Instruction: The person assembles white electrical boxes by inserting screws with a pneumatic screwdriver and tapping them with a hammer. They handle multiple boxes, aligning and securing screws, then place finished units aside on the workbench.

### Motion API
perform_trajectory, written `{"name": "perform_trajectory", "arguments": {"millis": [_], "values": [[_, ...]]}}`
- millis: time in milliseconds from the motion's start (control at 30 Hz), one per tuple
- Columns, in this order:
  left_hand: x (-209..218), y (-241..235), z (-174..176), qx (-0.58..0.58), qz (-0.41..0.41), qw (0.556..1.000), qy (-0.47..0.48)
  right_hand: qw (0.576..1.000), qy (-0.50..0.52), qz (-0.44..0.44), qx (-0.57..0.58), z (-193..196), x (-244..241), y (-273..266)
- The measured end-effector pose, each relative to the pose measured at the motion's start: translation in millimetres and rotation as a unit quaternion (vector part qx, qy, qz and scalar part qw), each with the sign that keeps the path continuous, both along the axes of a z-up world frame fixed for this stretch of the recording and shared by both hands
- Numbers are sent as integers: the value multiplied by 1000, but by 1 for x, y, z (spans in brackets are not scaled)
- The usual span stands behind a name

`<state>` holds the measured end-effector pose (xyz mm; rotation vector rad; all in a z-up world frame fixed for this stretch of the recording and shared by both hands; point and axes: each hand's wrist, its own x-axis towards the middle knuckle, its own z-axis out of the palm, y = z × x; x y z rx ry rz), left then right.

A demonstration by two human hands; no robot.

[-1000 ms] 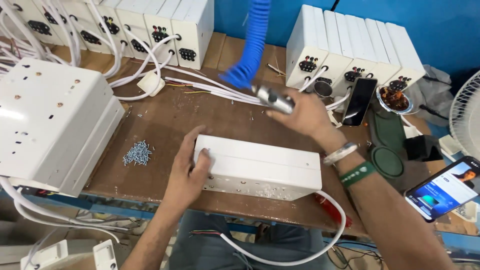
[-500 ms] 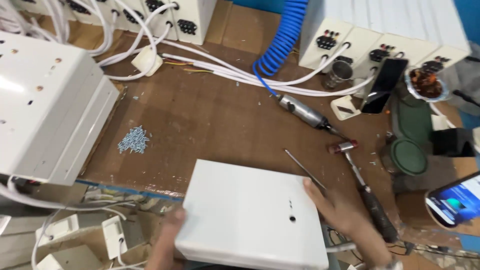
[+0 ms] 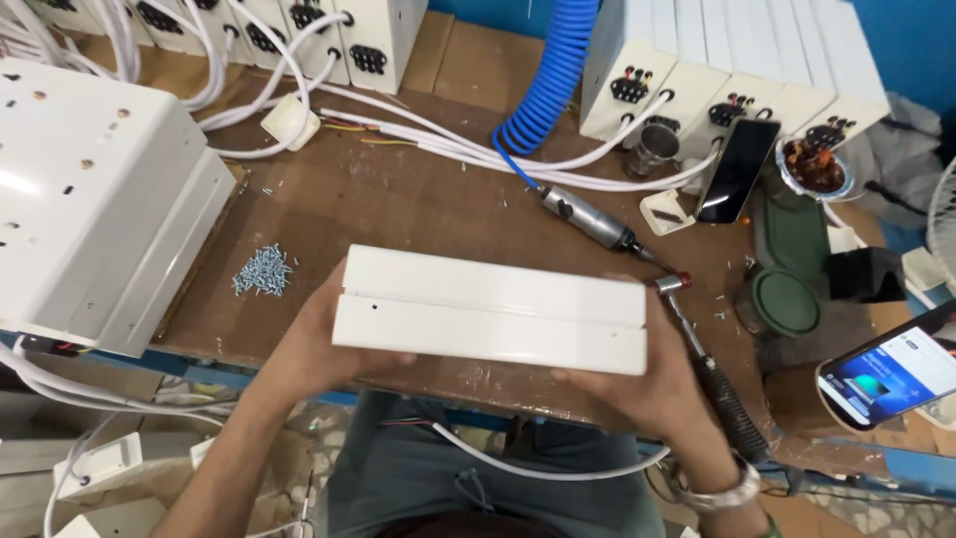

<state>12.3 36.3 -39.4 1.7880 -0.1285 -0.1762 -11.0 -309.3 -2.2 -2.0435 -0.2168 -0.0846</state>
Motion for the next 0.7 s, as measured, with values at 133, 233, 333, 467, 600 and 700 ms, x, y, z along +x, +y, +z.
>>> {"name": "perform_trajectory", "arguments": {"millis": [133,233,333,467,600,700], "values": [[33,7,-22,19,-30,997,-66,999,-13,-23,-44,-23,13,-7],[32,1,6,53,-31,994,-91,998,-17,-26,-46,-26,7,-29],[13,-8,74,139,14,958,-249,981,-56,-139,-125,-45,-2,-92],[20,-41,93,272,-8,861,-429,902,-64,-240,-354,-77,-22,-124],[35,-70,93,470,-108,811,-333,877,-54,-265,-397,-108,-29,-140],[31,-77,91,460,-104,817,-333,892,-58,-275,-354,-98,-36,-141]]}}
